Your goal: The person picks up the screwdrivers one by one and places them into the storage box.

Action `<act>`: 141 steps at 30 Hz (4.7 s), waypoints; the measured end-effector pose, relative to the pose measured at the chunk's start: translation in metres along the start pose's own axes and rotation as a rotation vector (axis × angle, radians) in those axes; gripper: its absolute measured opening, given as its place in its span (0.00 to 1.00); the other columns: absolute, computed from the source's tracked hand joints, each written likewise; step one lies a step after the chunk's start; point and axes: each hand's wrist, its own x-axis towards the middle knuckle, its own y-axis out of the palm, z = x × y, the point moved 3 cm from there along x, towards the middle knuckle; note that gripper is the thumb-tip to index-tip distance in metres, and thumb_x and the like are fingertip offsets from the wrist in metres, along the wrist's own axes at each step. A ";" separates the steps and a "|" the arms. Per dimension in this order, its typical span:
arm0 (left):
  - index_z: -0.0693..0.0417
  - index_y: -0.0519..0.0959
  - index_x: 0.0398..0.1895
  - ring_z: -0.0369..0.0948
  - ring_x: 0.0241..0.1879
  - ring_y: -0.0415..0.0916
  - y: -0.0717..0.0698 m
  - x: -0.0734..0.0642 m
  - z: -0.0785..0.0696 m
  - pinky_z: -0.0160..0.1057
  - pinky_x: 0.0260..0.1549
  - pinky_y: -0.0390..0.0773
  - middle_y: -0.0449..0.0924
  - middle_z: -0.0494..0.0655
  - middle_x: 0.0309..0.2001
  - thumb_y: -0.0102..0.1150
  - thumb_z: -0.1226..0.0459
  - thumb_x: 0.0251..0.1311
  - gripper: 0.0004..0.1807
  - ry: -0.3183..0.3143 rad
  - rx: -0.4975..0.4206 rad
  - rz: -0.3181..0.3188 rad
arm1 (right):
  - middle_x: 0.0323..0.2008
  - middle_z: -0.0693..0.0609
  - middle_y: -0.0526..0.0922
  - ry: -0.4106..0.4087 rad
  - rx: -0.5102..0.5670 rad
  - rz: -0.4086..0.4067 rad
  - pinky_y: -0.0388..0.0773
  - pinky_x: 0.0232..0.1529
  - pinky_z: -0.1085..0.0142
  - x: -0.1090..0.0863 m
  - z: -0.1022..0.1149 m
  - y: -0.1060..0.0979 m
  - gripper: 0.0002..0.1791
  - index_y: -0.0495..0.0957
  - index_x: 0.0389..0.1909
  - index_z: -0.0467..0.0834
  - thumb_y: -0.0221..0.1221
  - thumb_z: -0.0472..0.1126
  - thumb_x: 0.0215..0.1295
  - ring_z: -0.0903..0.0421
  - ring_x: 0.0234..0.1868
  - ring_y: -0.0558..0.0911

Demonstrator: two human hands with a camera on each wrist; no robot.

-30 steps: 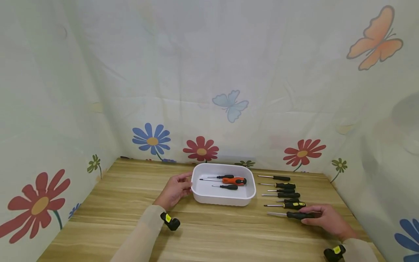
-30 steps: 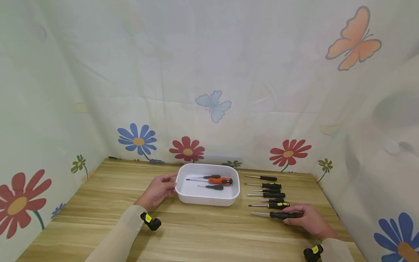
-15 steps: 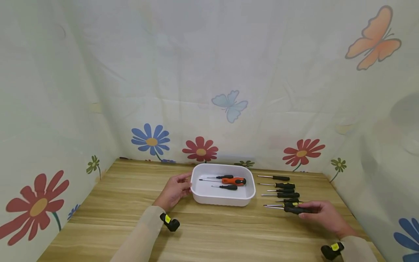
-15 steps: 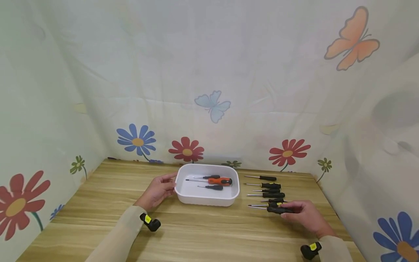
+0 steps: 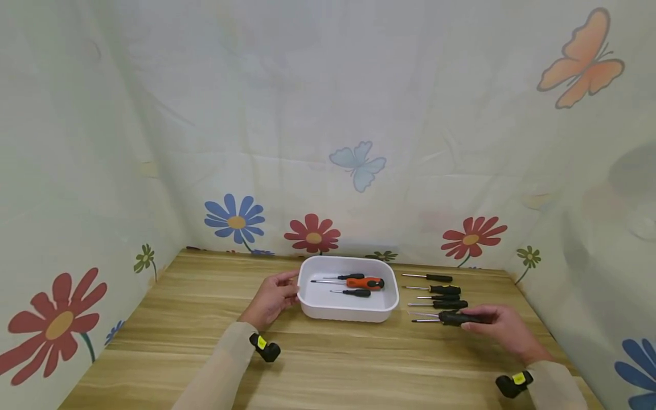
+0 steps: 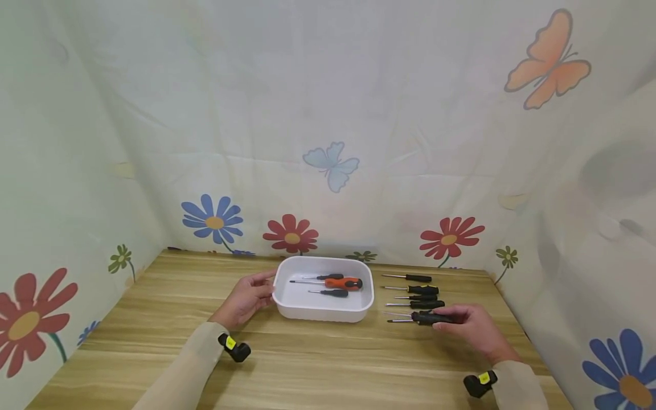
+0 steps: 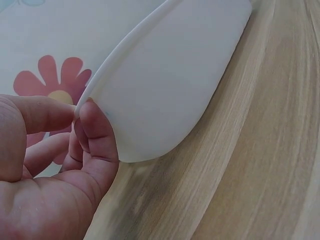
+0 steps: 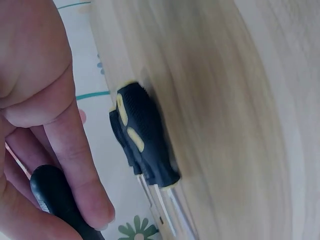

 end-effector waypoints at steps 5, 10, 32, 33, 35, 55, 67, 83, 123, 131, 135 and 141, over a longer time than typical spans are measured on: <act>0.53 0.72 0.72 0.45 0.40 0.77 -0.002 0.001 0.002 0.40 0.46 0.84 0.73 0.55 0.47 0.57 0.74 0.69 0.28 -0.002 0.014 0.000 | 0.55 0.40 0.86 -0.012 0.021 -0.020 0.82 0.41 0.71 0.005 0.004 0.003 0.23 0.87 0.54 0.44 0.73 0.50 0.59 0.66 0.43 0.83; 0.54 0.72 0.72 0.45 0.41 0.77 -0.001 0.001 0.001 0.40 0.47 0.84 0.73 0.56 0.50 0.56 0.73 0.70 0.27 -0.002 0.018 0.013 | 0.57 0.41 0.85 -0.012 0.042 -0.036 0.81 0.42 0.71 0.008 0.009 0.003 0.25 0.86 0.55 0.45 0.72 0.52 0.60 0.66 0.45 0.83; 0.50 0.74 0.71 0.45 0.40 0.78 -0.001 0.002 0.002 0.42 0.47 0.84 0.74 0.55 0.48 0.57 0.73 0.69 0.28 -0.004 0.017 -0.016 | 0.53 0.43 0.87 -0.051 0.109 -0.086 0.83 0.42 0.70 0.024 0.045 0.005 0.27 0.85 0.57 0.44 0.72 0.54 0.60 0.62 0.42 0.86; 0.50 0.74 0.71 0.45 0.40 0.78 -0.001 0.001 0.002 0.42 0.47 0.85 0.74 0.54 0.47 0.58 0.73 0.69 0.28 -0.003 0.014 -0.018 | 0.53 0.43 0.87 -0.055 0.110 -0.086 0.83 0.42 0.70 0.025 0.047 0.005 0.27 0.85 0.57 0.44 0.72 0.54 0.60 0.62 0.42 0.86; 0.49 0.75 0.71 0.45 0.40 0.78 -0.002 0.001 0.002 0.41 0.47 0.85 0.74 0.54 0.47 0.59 0.73 0.68 0.28 -0.005 0.012 -0.018 | 0.52 0.43 0.87 -0.069 0.110 -0.089 0.83 0.42 0.70 0.028 0.050 0.007 0.27 0.86 0.56 0.44 0.72 0.53 0.59 0.62 0.42 0.86; 0.54 0.74 0.71 0.43 0.38 0.79 -0.001 0.005 0.004 0.39 0.44 0.85 0.75 0.53 0.45 0.60 0.76 0.65 0.30 0.004 0.013 0.012 | 0.50 0.44 0.89 -0.169 0.195 -0.031 0.85 0.42 0.67 0.056 0.076 0.034 0.25 0.86 0.56 0.44 0.73 0.50 0.59 0.61 0.40 0.87; 0.51 0.76 0.70 0.45 0.40 0.78 -0.002 0.006 0.000 0.43 0.50 0.85 0.75 0.55 0.48 0.62 0.74 0.65 0.29 -0.015 0.034 -0.011 | 0.49 0.46 0.89 -0.138 0.182 0.009 0.83 0.40 0.64 0.076 0.095 0.055 0.22 0.88 0.51 0.46 0.75 0.49 0.57 0.56 0.39 0.84; 0.53 0.74 0.71 0.46 0.42 0.78 -0.001 0.007 -0.001 0.43 0.50 0.85 0.73 0.63 0.55 0.60 0.74 0.66 0.29 -0.003 0.037 0.000 | 0.51 0.48 0.88 -0.118 0.156 0.071 0.80 0.44 0.63 0.095 0.107 0.081 0.24 0.87 0.55 0.46 0.75 0.49 0.57 0.53 0.43 0.83; 0.54 0.72 0.73 0.45 0.41 0.78 -0.002 0.008 0.001 0.43 0.51 0.85 0.73 0.63 0.55 0.59 0.75 0.67 0.30 -0.013 0.019 0.007 | 0.40 0.54 0.88 -0.113 0.002 0.166 0.80 0.40 0.63 0.124 0.131 0.126 0.14 0.92 0.40 0.49 0.79 0.43 0.50 0.56 0.37 0.81; 0.54 0.72 0.73 0.45 0.40 0.78 -0.002 0.009 0.002 0.40 0.46 0.85 0.73 0.64 0.55 0.58 0.75 0.67 0.30 -0.002 0.001 0.018 | 0.37 0.54 0.89 -0.104 -0.043 0.152 0.79 0.41 0.64 0.127 0.133 0.130 0.13 0.92 0.38 0.48 0.79 0.40 0.49 0.57 0.36 0.80; 0.54 0.73 0.72 0.44 0.39 0.78 -0.002 0.008 0.001 0.40 0.47 0.85 0.74 0.63 0.54 0.58 0.75 0.67 0.30 -0.001 0.004 0.015 | 0.36 0.55 0.89 -0.126 -0.113 0.157 0.80 0.42 0.63 0.128 0.135 0.132 0.12 0.92 0.36 0.47 0.79 0.40 0.48 0.58 0.36 0.81; 0.54 0.73 0.72 0.44 0.39 0.78 -0.002 0.009 0.002 0.38 0.45 0.85 0.74 0.60 0.52 0.59 0.75 0.66 0.30 -0.006 -0.002 0.014 | 0.33 0.54 0.89 -0.170 -0.193 0.169 0.83 0.44 0.61 0.129 0.140 0.139 0.12 0.90 0.34 0.45 0.80 0.38 0.47 0.60 0.33 0.83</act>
